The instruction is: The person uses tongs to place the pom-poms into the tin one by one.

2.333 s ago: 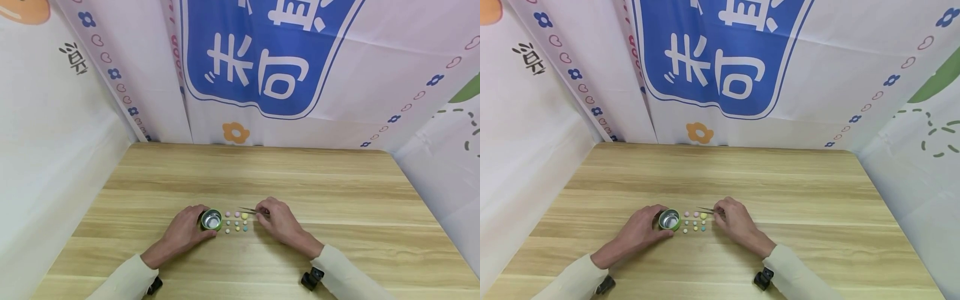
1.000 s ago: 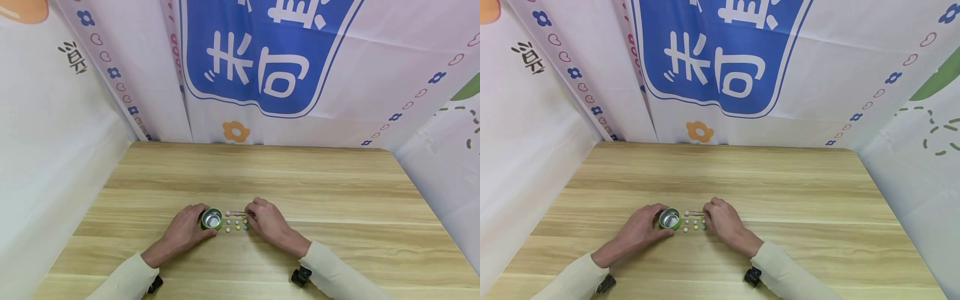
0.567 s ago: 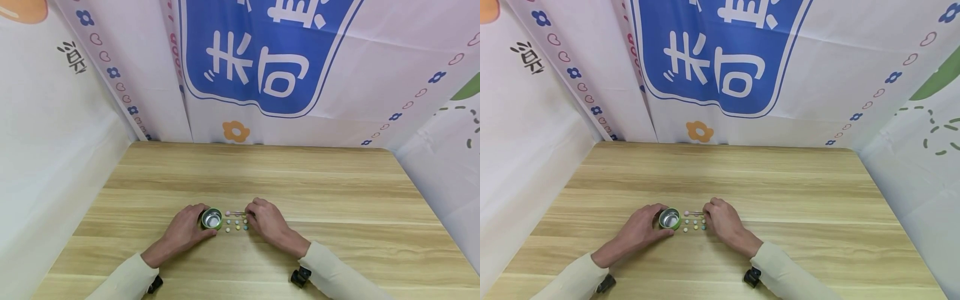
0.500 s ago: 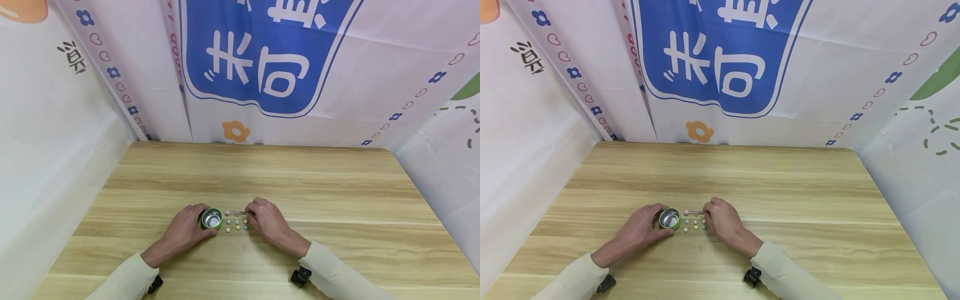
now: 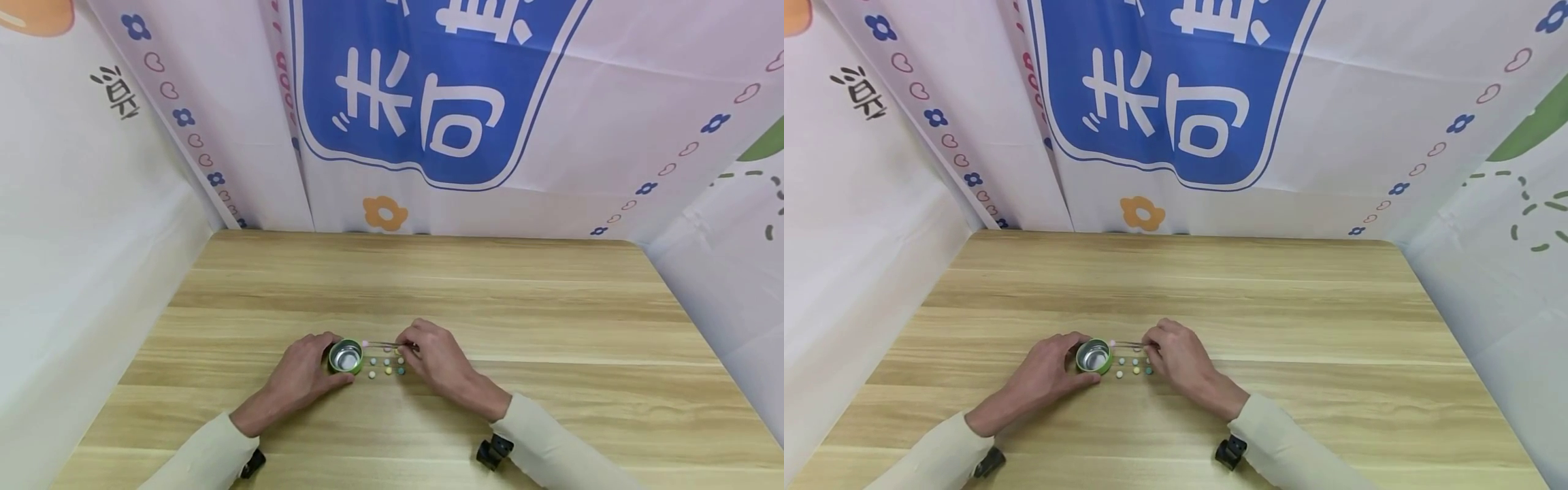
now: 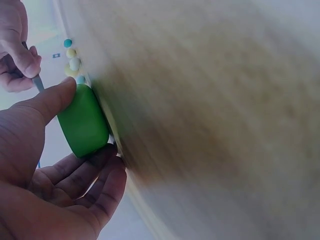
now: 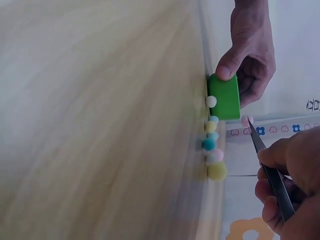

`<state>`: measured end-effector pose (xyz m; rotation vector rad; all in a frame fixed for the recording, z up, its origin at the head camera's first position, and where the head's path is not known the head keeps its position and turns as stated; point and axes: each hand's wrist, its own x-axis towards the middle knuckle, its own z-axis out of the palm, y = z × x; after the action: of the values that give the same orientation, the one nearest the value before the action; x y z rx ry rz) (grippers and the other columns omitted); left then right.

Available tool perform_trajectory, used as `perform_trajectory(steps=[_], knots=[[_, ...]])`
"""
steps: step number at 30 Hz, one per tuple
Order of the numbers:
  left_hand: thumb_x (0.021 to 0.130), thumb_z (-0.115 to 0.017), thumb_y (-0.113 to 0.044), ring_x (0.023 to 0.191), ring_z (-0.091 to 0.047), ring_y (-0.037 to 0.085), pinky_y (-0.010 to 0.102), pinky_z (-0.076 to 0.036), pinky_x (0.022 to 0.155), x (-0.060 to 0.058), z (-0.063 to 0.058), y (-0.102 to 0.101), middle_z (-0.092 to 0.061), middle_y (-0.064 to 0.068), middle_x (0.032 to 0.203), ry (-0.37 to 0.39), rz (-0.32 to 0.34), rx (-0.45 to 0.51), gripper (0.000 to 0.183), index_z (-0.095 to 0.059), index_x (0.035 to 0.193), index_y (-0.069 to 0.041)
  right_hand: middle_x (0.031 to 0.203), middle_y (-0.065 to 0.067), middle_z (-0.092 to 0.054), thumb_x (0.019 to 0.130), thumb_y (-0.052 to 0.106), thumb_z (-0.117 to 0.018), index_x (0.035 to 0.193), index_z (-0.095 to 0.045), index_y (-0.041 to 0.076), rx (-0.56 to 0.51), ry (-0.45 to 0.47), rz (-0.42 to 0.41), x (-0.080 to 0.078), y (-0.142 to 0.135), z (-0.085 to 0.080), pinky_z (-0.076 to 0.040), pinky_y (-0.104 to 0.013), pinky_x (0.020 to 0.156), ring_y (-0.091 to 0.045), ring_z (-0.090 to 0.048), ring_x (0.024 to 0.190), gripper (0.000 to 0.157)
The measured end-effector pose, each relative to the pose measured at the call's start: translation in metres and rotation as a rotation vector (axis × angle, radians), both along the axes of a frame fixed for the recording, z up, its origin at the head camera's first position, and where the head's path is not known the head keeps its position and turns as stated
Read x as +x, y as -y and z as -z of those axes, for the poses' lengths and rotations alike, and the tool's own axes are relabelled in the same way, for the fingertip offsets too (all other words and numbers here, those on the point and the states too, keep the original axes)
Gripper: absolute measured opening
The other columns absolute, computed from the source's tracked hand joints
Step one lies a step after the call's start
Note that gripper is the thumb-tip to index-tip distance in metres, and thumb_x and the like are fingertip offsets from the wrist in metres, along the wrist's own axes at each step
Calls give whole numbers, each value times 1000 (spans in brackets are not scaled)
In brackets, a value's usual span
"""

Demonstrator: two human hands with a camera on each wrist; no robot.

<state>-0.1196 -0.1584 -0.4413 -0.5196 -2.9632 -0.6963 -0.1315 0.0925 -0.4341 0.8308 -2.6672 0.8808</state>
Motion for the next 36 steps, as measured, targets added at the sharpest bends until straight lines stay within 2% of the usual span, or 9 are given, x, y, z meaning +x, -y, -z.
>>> perform_trajectory(steps=[9, 21, 36], knots=[[67, -90, -37, 87, -62, 13, 35, -52, 78, -1, 0, 2, -71, 0, 96, 2, 4, -2, 53, -66, 107, -10, 90, -1, -69, 87, 10, -73, 95, -74, 9, 22, 30, -46, 5, 8, -2, -54, -21, 72, -10, -64, 81, 8], [68, -89, -38, 87, -61, 13, 34, -51, 78, -1, 0, 2, -71, 0, 96, 21, -3, -9, 52, -66, 107, -11, 90, 0, -69, 87, 11, -73, 96, -74, 9, 35, -1, -48, 5, 10, 3, -53, -23, 73, -9, -63, 81, 10], [68, -89, -37, 86, -61, 12, 33, -51, 77, -1, -1, 1, -70, -1, 94, 17, 4, -10, 52, -66, 106, -10, 91, 1, -68, 88, 13, -73, 100, -74, 10, 15, 17, -39, 6, 8, 6, -53, -22, 73, -8, -63, 81, 13]])
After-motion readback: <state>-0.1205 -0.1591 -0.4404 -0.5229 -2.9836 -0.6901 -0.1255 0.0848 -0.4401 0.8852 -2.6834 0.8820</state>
